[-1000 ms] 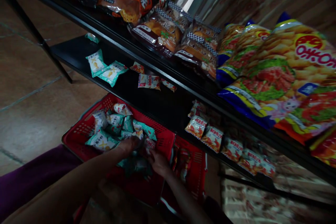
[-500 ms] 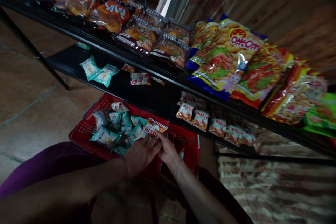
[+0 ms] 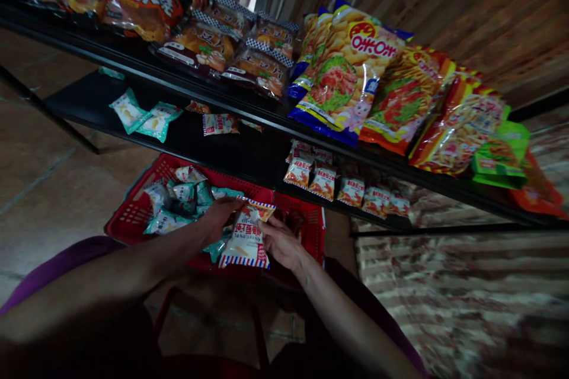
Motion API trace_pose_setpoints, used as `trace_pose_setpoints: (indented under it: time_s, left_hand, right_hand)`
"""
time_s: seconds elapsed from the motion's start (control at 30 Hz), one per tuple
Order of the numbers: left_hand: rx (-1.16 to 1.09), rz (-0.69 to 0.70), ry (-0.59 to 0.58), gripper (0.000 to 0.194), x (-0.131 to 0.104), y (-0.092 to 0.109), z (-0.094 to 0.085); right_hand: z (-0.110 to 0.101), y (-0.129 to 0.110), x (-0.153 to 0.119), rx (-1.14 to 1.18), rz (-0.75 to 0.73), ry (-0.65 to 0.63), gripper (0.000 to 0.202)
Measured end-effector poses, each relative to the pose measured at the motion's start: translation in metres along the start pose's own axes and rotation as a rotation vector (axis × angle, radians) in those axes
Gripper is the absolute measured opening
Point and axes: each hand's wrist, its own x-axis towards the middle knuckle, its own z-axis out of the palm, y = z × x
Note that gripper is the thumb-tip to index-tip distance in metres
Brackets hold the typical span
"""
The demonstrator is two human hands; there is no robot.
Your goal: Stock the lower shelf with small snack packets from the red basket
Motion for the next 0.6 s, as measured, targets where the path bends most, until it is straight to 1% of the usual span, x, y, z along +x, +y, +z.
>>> trace_pose_setpoints:
  time_s: [0.07,0.13,0.2,0.27,0.3,0.37,0.43,0.6]
  left_hand:
    - [-0.014,-0.033,0.018,0.018,0.004,-0.003,0.001]
    - [-0.018,-0.033,0.056,0.013,0.005,-0.001,0.002]
    - [-0.039,0.008,0.133,0.01,0.007,0.004,0.002]
    - [-0.064,0.065,0.217,0.011,0.009,0.012,0.002]
    - [-0.07,0.087,0.25,0.013,0.009,0.015,0.001]
    - [-0.084,0.124,0.291,0.012,0.011,0.02,0.0]
    - [-0.102,0.158,0.321,0.012,0.012,0.022,-0.001]
    - [-0.091,0.2,0.324,0.015,0.014,0.018,0.0]
  right_hand:
    - [-0.003,0.001,0.002,0.02,-0.003,0.019,0.048]
    - [-0.006,0.002,0.002,0.04,0.002,0.065,0.045]
    - [-0.008,0.004,0.0,0.033,0.041,0.079,0.042]
    - [-0.009,0.007,-0.001,0.015,0.073,0.077,0.045]
    - [-0.009,0.009,-0.002,0.018,0.068,0.093,0.046]
    - [-0.009,0.013,-0.002,0.054,0.018,0.166,0.048]
    - [-0.009,0.017,-0.001,0.092,-0.021,0.238,0.047]
    - [-0.011,0.022,0.002,0.076,-0.039,0.351,0.053]
